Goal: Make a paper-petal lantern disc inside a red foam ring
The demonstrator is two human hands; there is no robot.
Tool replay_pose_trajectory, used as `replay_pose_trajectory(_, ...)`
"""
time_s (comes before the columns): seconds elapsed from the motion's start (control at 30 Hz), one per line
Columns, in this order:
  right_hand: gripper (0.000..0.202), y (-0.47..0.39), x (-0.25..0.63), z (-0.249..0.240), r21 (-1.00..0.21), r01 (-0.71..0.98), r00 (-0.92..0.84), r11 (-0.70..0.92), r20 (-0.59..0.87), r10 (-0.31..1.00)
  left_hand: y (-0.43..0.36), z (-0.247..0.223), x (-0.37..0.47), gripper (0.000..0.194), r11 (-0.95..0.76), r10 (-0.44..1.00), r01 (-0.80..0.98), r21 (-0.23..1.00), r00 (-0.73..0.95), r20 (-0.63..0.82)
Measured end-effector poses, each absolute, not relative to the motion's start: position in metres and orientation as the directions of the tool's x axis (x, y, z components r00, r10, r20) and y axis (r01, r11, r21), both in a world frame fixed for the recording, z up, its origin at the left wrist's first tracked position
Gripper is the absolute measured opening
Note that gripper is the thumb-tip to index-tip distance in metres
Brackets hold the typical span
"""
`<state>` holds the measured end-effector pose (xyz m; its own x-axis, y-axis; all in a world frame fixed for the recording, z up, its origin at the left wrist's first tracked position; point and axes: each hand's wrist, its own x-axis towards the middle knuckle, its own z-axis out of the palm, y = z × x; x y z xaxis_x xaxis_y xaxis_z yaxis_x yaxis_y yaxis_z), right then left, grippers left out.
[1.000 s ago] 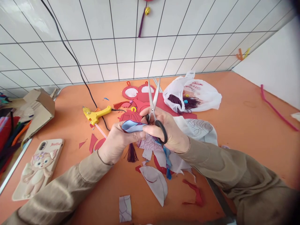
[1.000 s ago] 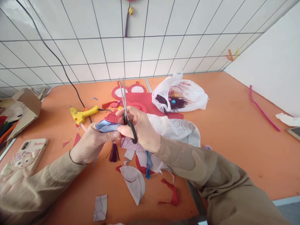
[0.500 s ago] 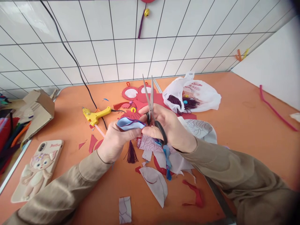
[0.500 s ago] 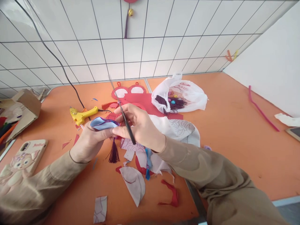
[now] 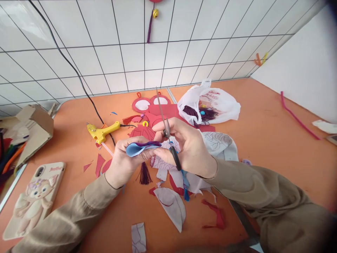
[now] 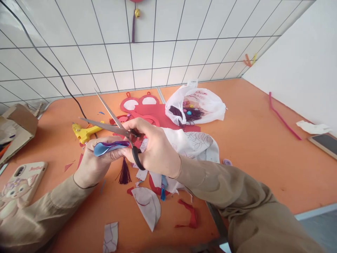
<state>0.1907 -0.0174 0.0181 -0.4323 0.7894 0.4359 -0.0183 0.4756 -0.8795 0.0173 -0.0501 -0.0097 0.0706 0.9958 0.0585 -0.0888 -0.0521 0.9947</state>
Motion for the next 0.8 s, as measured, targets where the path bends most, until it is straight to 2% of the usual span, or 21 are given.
replay_pose_trajectory(0.27,0.030,-0.0219,0.1933,0.0204,-0.849,0.009,-0.425,0.529,0.476,0.770,-0.0482,-0.0136,0.0150,0.011,-0.139,0.982,-0.078,0.987,0.115,0.147)
replay_pose_trajectory(0.57,0.032,-0.0181,0.1945,0.0175,-0.889,-0.040,-0.460,0.457,0.422,0.781,-0.0491,-0.0110,0.0165,0.013,-0.071,0.995,-0.050,0.996,0.069,0.075)
replay_pose_trajectory(0.8,0.032,-0.0221,0.1949,0.0146,-0.842,0.040,-0.341,0.539,0.495,0.799,-0.0507,-0.0107,0.0197,0.017,-0.025,0.998,-0.116,0.993,0.049,0.031)
